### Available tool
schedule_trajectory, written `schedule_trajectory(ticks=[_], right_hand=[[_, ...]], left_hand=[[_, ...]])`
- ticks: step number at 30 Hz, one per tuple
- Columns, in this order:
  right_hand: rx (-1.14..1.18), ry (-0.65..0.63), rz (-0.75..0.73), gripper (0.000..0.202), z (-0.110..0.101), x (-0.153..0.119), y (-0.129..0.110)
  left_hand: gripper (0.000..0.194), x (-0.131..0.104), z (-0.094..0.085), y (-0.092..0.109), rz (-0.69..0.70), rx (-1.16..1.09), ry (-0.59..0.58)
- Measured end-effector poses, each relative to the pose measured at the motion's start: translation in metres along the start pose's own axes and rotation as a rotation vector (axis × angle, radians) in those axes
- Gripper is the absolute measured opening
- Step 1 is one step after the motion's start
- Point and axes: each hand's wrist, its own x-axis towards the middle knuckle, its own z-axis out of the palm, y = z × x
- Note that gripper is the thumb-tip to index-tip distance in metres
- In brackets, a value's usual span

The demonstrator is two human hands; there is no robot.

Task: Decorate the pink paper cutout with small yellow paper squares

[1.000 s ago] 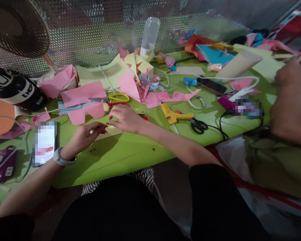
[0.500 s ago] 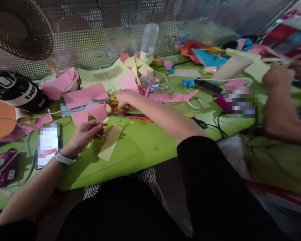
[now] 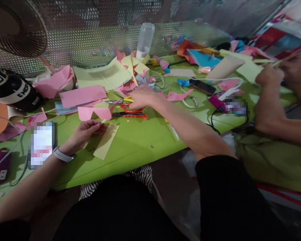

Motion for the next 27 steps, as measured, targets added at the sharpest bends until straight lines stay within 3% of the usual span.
schedule_trajectory(ticks=[2, 4, 7, 9, 12, 16, 19, 21, 25, 27], right_hand=[[0.014, 0.03, 0.052, 0.045, 0.006, -0.007, 0.005], [0.01, 0.052, 0.09, 0.045, 0.012, -0.013, 0.007], [0.007, 0.101, 0.084, 0.043, 0.019, -0.019, 0.001], [0.023, 0.127, 0.072, 0.042, 0.021, -0.022, -0.004], [0.044, 0.156, 0.07, 0.04, 0.023, -0.024, -0.011], [0.116, 0.185, 0.103, 0.04, 0.031, -0.027, -0.007], [0.209, 0.217, 0.142, 0.036, 0.043, -0.031, 0.003], [0.305, 0.232, 0.15, 0.031, 0.051, -0.036, 0.009], [0.549, 0.165, 0.138, 0.021, 0.058, -0.047, 0.01], [0.64, 0.084, 0.1, 0.016, 0.058, -0.054, 0.007]], left_hand=[[0.025, 0.002, -0.003, 0.001, 0.062, 0.066, 0.035], [0.024, 0.004, -0.006, 0.006, 0.208, 0.253, 0.067], [0.02, 0.004, -0.008, 0.024, 0.515, 0.727, 0.138], [0.02, 0.005, -0.006, 0.036, 0.624, 1.029, 0.159], [0.022, 0.011, -0.002, 0.048, 0.576, 1.29, 0.021], [0.026, 0.017, -0.001, 0.057, 0.506, 1.402, -0.104], [0.028, 0.017, -0.012, 0.072, 0.516, 1.461, -0.052], [0.026, 0.021, -0.023, 0.084, 0.511, 1.492, 0.042], [0.016, 0.041, -0.043, 0.101, 0.271, 1.518, 0.074], [0.014, 0.045, -0.049, 0.104, 0.267, 1.495, 0.118]])
